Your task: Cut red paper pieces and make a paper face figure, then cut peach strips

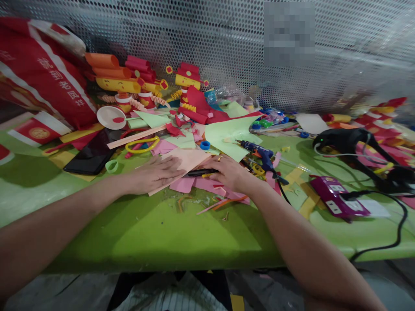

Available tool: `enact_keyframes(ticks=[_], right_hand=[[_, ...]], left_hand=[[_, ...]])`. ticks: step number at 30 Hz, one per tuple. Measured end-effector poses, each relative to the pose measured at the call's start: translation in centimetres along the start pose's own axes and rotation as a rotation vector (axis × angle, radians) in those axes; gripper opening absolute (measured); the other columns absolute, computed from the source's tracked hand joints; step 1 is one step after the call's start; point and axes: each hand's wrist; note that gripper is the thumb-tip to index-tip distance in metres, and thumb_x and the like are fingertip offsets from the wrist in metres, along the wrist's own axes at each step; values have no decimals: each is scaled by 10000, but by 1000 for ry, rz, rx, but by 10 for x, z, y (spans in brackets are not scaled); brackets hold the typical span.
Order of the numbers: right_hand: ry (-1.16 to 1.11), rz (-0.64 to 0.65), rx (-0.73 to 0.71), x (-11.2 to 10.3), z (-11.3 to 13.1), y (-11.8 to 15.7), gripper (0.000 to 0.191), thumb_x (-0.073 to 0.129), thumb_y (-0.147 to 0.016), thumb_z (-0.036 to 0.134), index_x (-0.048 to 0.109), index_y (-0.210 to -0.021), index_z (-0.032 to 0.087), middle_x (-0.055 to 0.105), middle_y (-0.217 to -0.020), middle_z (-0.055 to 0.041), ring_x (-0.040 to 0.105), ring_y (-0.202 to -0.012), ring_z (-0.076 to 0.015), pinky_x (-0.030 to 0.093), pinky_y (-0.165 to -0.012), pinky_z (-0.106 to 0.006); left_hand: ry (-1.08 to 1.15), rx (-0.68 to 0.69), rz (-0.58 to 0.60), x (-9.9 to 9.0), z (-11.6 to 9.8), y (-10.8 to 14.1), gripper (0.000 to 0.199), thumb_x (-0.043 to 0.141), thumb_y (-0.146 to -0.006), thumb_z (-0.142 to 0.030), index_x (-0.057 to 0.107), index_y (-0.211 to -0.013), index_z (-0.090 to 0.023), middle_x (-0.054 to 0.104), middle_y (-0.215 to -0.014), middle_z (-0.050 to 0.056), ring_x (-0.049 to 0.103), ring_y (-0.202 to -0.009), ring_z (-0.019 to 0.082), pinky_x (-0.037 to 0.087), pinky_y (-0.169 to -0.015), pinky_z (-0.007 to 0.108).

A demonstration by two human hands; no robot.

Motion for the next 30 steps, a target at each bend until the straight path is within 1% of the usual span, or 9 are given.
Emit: enact_keyframes(ticks=[5, 9, 14, 17, 21, 24, 28, 30], right_hand=[[-52, 33, 4, -5, 5, 2, 322, 508, -825, 199, 635, -1116, 251, 650, -1085, -73, 569, -1000, -237, 458, -876, -416], [-58, 33, 4, -5, 5, 3, 319, 505, -823, 191, 641, -1109, 223, 650, -1059, -92, 570, -990, -241, 453, -882, -418], [-28, 11, 48, -4, 0, 6, 298, 506, -847, 287, 647, -1100, 218, 641, -1039, -112, 575, -966, -246, 468, -859, -423], [-11, -9, 78, -2, -1, 7, 312, 505, -853, 322, 644, -1106, 203, 636, -1052, -123, 573, -986, -249, 464, -876, -424], [-18, -11, 70, 1, 2, 4, 299, 503, -853, 297, 645, -1094, 193, 642, -1065, -117, 574, -1010, -249, 453, -903, -422], [8, 1, 58, 3, 6, 1, 284, 505, -845, 268, 651, -1078, 196, 650, -1060, -112, 579, -1001, -253, 458, -890, -431], [53, 15, 53, 3, 11, -2, 266, 514, -839, 262, 654, -1062, 232, 660, -1036, -88, 586, -971, -244, 468, -861, -424], [66, 29, 60, 3, 12, -2, 263, 521, -834, 253, 659, -1056, 223, 662, -1021, -93, 586, -964, -245, 465, -859, -423]], left_hand=[[24, 12, -24, 1, 1, 0, 478, 183, -950, -412, 180, -1426, -370, 60, -1538, -9, 55, -1408, 222, 45, -1102, 473], [18, 16, -27, 2, 1, 0, 480, 185, -951, -400, 171, -1429, -364, 61, -1538, 5, 58, -1408, 231, 44, -1098, 480], [23, 9, -28, 2, 2, 0, 472, 197, -952, -387, 171, -1423, -385, 52, -1539, -12, 54, -1408, 228, 35, -1099, 476], [12, 6, -24, 2, 0, 0, 480, 209, -952, -382, 162, -1430, -365, 42, -1539, 0, 40, -1408, 230, 35, -1101, 476], [11, -6, -22, 0, -3, 2, 485, 223, -950, -377, 184, -1432, -336, 51, -1537, 19, 35, -1408, 238, 32, -1104, 471], [40, -14, -28, -2, -5, 3, 477, 198, -953, -399, 201, -1427, -346, 64, -1537, 13, 46, -1408, 235, 38, -1104, 470], [68, -12, -32, 0, -3, 2, 477, 170, -953, -429, 199, -1424, -364, 62, -1539, 4, 40, -1409, 226, 31, -1105, 466], [66, -10, -38, 1, -2, 1, 477, 163, -953, -433, 192, -1425, -366, 68, -1540, 0, 37, -1409, 223, 29, -1105, 465]])
Point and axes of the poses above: each hand's wrist, its own y-axis away from the middle knuckle, its own x-axis out of the palm, z = x × y
